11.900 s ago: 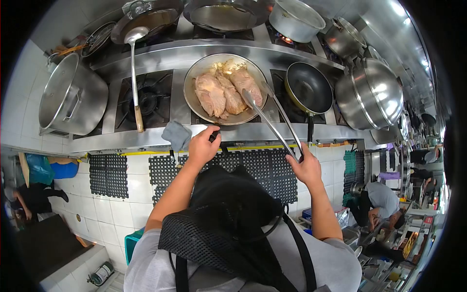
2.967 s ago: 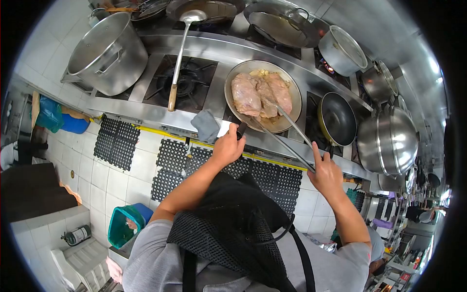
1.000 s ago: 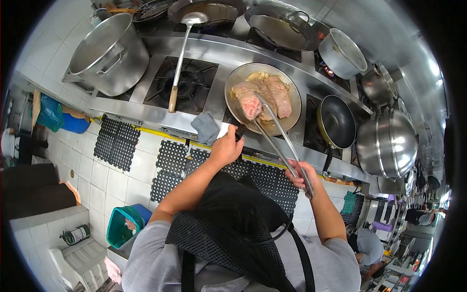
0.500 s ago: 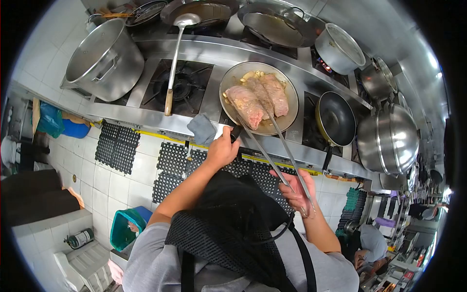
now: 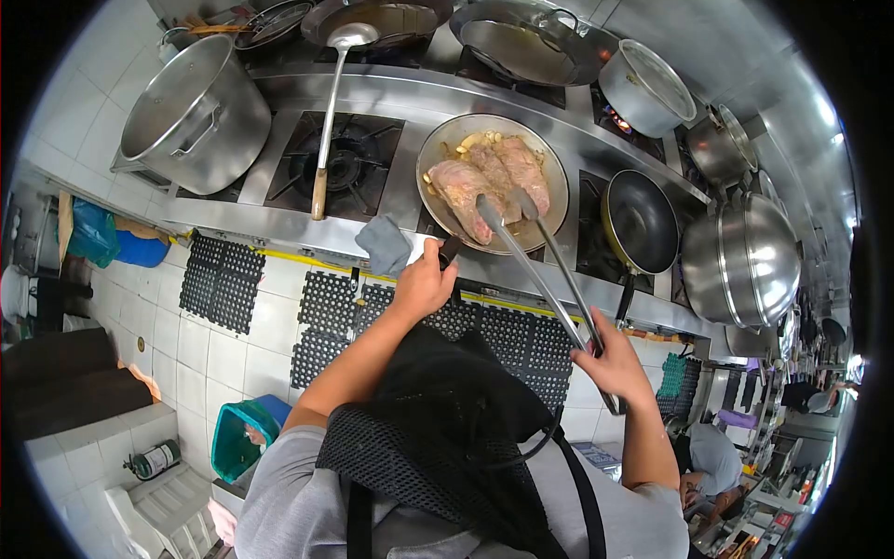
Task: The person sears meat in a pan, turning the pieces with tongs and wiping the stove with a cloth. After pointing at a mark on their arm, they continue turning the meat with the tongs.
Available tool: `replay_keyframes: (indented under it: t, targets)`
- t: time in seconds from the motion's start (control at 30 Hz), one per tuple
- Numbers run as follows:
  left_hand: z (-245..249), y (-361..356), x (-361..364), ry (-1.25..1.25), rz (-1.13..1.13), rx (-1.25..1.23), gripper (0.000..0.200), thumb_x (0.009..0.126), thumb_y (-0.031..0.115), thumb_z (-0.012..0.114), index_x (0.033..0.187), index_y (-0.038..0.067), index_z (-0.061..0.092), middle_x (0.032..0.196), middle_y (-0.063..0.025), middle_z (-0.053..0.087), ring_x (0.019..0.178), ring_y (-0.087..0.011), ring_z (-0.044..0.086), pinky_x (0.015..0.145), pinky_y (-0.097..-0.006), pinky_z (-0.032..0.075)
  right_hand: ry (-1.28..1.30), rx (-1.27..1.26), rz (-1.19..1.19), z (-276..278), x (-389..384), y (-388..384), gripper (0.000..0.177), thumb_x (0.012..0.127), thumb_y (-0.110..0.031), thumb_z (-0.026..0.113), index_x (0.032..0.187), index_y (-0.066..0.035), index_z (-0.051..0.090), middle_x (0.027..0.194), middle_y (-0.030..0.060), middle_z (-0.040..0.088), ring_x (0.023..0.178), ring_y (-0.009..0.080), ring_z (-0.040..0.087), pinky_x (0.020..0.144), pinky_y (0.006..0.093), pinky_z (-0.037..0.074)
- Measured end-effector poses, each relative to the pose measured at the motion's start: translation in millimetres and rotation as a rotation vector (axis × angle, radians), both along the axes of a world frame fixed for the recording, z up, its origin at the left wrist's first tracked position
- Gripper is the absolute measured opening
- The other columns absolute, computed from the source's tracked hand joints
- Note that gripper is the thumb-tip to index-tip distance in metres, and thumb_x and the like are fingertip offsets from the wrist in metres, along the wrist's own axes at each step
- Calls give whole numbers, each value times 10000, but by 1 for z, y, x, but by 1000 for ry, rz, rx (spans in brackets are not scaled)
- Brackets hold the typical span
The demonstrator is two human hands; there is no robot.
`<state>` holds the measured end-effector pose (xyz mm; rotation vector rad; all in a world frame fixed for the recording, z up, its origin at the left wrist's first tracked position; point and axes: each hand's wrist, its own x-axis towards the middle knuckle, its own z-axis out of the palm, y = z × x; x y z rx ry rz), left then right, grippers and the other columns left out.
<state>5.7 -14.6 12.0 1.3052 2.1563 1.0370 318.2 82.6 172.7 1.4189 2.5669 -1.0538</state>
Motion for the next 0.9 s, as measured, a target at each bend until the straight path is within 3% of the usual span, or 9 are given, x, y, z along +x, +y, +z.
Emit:
replay_keyframes:
  t: [0.13, 0.17, 0.27, 0.33, 0.43, 0.53, 0.67, 0.8, 0.9]
  targets:
    - [-5, 1, 0, 36, 17, 59, 434, 920, 265, 606, 1215, 20, 402, 898, -265, 689, 833, -470, 666, 736, -544, 522, -164, -120, 90, -15, -20, 21, 869, 746, -282, 756, 1459, 66, 401, 866, 212, 665, 801, 273, 657, 735, 367, 517]
    - [-4, 2, 1, 34, 19, 59, 434, 920, 265, 606, 1215, 20, 402, 898, -265, 689, 833, -470, 666, 736, -544, 522, -150, -59, 139, -24, -22, 23, 822, 755, -315, 730, 1432, 50, 439, 880, 228, 697, 792, 334, 692, 756, 399, 533]
    - [8, 3, -1, -15, -1, 29, 431, 895, 277, 645, 1182, 25, 445, 851, -247, 695, 819, -457, 674, 728, -541, 523, 13, 81, 258, -81, -23, 42, 774, 763, -327, 726, 1389, 54, 476, 882, 253, 698, 785, 357, 697, 763, 405, 536]
    - [3, 7, -1, 11, 12, 63, 430, 871, 290, 674, 1152, 27, 482, 799, -230, 695, 791, -450, 679, 714, -535, 527, 11, -40, 204, -75, -48, 42, 646, 807, -284, 702, 1340, 35, 527, 811, 192, 697, 714, 292, 686, 695, 376, 531]
    - [-2, 5, -4, 19, 9, 110, 430, 862, 289, 680, 1147, 27, 493, 776, -223, 693, 761, -451, 679, 700, -530, 531, 133, -621, -17, -75, -77, 43, 440, 897, -209, 641, 1295, -29, 586, 699, 30, 616, 541, 107, 558, 496, 273, 428]
    - [2, 3, -5, -12, 12, 105, 430, 865, 287, 677, 1163, 38, 494, 765, -215, 694, 751, -443, 680, 697, -523, 534, 300, -873, -279, -85, -89, 42, 381, 896, -224, 657, 1220, -28, 616, 668, 24, 594, 488, 106, 516, 431, 267, 395]
    - [2, 0, -10, -14, 28, 105, 419, 869, 293, 675, 1163, 52, 499, 765, -205, 697, 743, -436, 682, 694, -522, 535, 167, -843, -208, -54, -78, 45, 423, 895, -227, 668, 1281, -63, 614, 676, 17, 587, 489, 94, 509, 416, 255, 378]
    - [9, -2, -7, 24, 15, 68, 404, 874, 300, 670, 1156, 63, 503, 755, -194, 700, 738, -430, 682, 682, -525, 534, 29, -553, 18, -37, -54, 60, 375, 881, -204, 666, 1209, -24, 633, 741, 42, 632, 559, 97, 564, 547, 262, 466]
    - [11, -1, -4, 32, -5, 33, 402, 872, 303, 671, 1151, 66, 504, 751, -185, 702, 739, -425, 683, 677, -525, 533, -94, -434, 114, -39, -65, 67, 506, 845, -276, 676, 1257, 11, 611, 831, 78, 663, 638, 129, 615, 632, 295, 509]
